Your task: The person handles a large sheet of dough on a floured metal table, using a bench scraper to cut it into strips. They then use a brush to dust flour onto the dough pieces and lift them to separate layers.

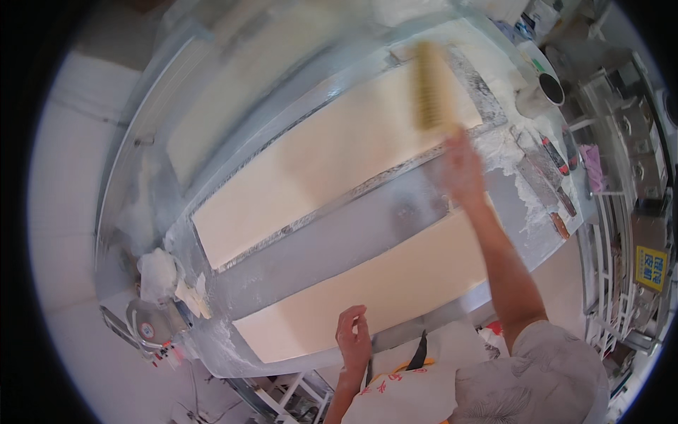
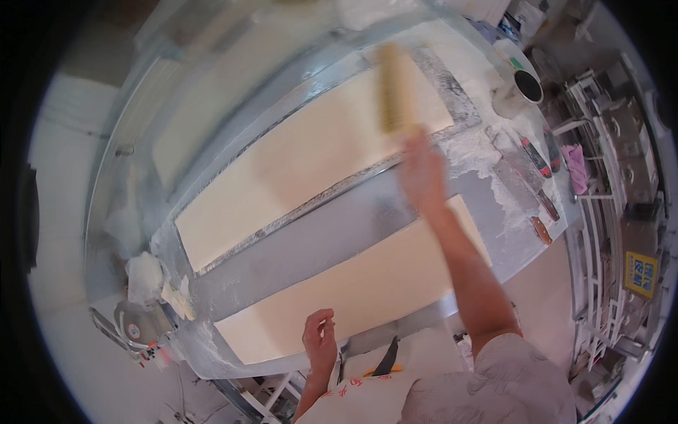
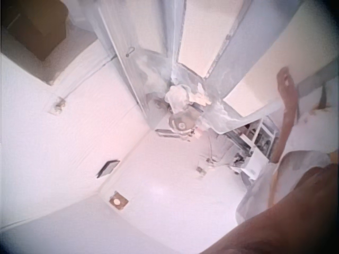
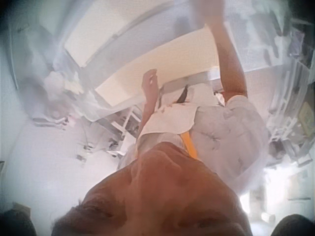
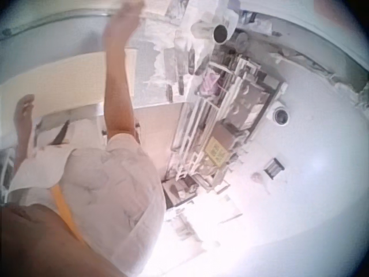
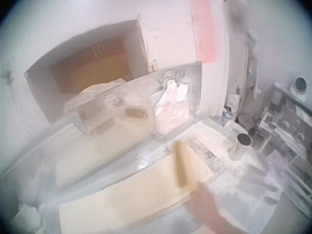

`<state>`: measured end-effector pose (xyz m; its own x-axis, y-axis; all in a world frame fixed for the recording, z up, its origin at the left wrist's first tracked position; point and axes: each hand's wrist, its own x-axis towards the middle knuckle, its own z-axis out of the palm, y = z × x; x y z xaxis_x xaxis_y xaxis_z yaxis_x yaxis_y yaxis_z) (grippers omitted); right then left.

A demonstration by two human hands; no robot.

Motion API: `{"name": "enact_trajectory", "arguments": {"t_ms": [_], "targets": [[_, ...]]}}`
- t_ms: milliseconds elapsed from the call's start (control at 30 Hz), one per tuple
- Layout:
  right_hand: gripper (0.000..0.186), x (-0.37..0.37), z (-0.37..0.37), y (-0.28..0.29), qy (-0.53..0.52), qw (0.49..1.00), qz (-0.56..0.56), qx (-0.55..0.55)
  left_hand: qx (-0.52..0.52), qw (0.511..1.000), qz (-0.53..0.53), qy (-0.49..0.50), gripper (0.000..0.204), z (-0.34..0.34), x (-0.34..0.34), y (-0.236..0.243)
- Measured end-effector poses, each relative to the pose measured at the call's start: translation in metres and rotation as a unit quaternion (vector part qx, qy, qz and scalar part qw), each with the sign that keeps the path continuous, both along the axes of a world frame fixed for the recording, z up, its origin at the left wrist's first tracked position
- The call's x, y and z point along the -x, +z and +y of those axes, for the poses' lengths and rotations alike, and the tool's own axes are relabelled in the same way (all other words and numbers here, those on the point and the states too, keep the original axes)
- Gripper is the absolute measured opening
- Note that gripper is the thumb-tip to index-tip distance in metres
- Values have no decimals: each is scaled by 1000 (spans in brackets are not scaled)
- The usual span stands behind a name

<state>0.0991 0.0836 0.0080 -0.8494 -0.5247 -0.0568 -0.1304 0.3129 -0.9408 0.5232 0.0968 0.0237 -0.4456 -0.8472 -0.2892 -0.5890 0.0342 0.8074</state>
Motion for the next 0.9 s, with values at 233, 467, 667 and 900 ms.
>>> {"name": "enact_trajectory", "arguments": {"t_ms": [233, 467, 667, 900], "targets": [[29, -170, -151, -27, 329, 934, -136, -25, 16, 992, 5, -128, 22, -13, 93, 21], [34, 0, -1, -82, 113, 992, 9, -61, -5, 999, -16, -43, 20, -17, 38, 19], [33, 68, 67, 3, -115, 991, -39, -47, -60, 998, -3, -1, 18, -14, 3, 0], [38, -200, -90, 6, 251, 879, -399, 74, -52, 998, 45, -12, 20, -18, -31, 16]]}}
